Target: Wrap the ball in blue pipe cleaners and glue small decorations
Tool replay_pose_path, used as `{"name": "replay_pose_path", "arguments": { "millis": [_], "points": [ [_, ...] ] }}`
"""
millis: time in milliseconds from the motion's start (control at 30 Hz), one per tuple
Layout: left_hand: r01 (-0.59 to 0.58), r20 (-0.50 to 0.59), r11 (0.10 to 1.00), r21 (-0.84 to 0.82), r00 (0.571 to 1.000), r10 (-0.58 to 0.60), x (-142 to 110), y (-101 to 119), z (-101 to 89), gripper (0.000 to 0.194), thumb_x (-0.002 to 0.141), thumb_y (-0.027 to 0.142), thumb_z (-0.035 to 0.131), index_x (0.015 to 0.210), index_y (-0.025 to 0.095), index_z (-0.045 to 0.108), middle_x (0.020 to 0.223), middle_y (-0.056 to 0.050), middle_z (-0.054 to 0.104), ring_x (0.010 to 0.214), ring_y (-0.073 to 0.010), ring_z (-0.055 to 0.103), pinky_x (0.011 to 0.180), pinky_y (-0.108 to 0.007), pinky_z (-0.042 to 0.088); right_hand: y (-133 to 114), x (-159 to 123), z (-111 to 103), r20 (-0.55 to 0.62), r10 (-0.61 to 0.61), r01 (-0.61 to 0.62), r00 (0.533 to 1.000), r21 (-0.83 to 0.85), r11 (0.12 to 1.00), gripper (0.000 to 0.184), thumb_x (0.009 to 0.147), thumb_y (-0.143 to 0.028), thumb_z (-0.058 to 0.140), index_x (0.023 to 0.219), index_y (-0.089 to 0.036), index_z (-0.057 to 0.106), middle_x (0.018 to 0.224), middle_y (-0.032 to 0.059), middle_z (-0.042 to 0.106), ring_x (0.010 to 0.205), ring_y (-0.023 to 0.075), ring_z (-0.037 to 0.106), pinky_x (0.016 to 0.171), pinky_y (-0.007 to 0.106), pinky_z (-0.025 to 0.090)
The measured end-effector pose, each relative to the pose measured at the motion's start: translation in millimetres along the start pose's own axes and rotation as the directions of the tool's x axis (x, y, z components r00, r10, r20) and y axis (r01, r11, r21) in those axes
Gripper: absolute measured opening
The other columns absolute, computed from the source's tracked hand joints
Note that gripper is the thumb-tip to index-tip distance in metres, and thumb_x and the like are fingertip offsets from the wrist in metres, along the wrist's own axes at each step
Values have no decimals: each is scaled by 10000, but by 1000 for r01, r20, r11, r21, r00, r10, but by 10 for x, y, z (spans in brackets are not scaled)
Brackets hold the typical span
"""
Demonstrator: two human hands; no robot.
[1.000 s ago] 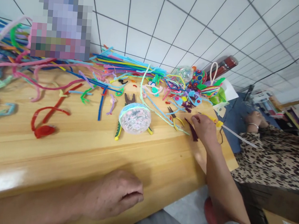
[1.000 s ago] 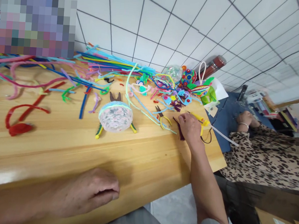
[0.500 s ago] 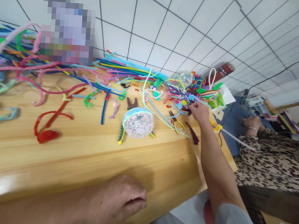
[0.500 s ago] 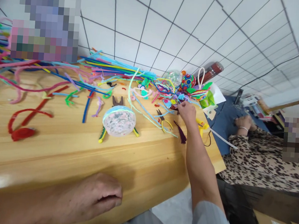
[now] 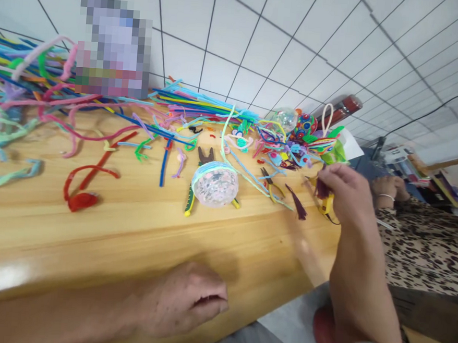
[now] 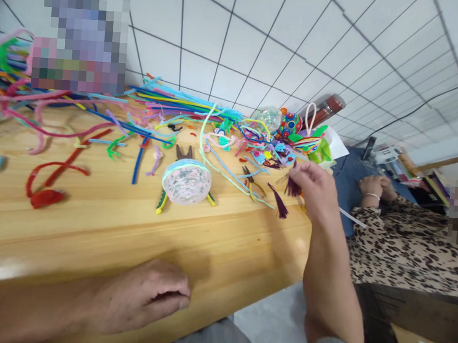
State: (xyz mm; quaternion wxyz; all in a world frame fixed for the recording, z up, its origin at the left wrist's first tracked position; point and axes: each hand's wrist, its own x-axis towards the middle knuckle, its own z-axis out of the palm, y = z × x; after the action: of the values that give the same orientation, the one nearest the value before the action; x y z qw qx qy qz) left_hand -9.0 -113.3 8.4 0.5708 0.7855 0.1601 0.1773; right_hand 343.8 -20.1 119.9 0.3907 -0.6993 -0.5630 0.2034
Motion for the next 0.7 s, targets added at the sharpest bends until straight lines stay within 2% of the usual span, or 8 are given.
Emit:
{"name": "replay_pose_path", "arguments": {
  "millis": [67,133,200,267,400,533,633,700],
  "points": [
    [151,-26,977,-151,987,-156,-10,69,-16,265,1034,324,523,918,188,719,824,-14,734,738,-131,642,687,-238,439,-62,-530,184,175,34,-47,984,69,996,296,873,-483,747,797,-229,616,577,-37,598,441,123,491,444,260,395],
    [298,-14,878,-375,945,-327,-6,117,-30,293,1040,417,537,1102,213,738,1001,-27,768,881,-154,683,774,-244,489,-117,-1057,430,361,11,-42,933,80,996,225,933,-395,696,815,-221,614,614,-41,618,466,115,532,468,244,426],
    [334,-3,739,-585,911,-413,11,121,-34,377,1030,506,552,1236,231,707,1163,-39,755,1024,-179,687,897,-279,518,-170,-1493,688,507,-99,84,856,52,995,158,989,-278,620,843,-218,627,623,-48,618,517,108,567,523,228,437],
    [318,-13,631,-708,887,-461,32,84,-27,415,996,546,600,1219,213,707,1184,-51,746,1064,-191,679,955,-305,521,-211,-1781,914,548,-269,298,792,37,954,107,1002,-208,595,907,-216,644,702,-31,670,585,112,602,584,242,437],
    [299,-46,579,-759,861,-506,60,1,-19,355,913,503,728,1080,190,731,1056,-35,756,994,-177,677,934,-300,519,-229,-1954,1172,469,-502,592,726,-56,804,139,1025,-151,519,939,-207,613,767,15,700,673,154,637,653,296,431],
    [270,-81,602,-751,868,-491,75,-1,-42,298,917,473,721,915,177,696,935,-11,729,896,-141,654,882,-273,518,-229,-1932,1166,480,-510,603,714,-50,796,123,1075,-220,504,1027,-207,617,831,29,725,727,169,665,676,306,462],
    [280,-115,636,-719,855,-507,76,53,-83,291,960,458,655,928,170,670,920,-20,723,882,-142,667,859,-274,534,-178,-1921,1039,501,-510,574,699,31,818,137,1086,-292,537,1145,-208,628,898,29,749,763,170,688,687,305,501],
    [292,-142,681,-671,851,-505,60,112,-123,289,1001,453,583,937,175,630,836,-10,704,800,-140,675,771,-266,546,-69,-1890,896,455,-489,540,744,23,842,116,1062,-270,589,1149,-224,649,896,21,752,763,168,697,696,300,530]
  ]
}}
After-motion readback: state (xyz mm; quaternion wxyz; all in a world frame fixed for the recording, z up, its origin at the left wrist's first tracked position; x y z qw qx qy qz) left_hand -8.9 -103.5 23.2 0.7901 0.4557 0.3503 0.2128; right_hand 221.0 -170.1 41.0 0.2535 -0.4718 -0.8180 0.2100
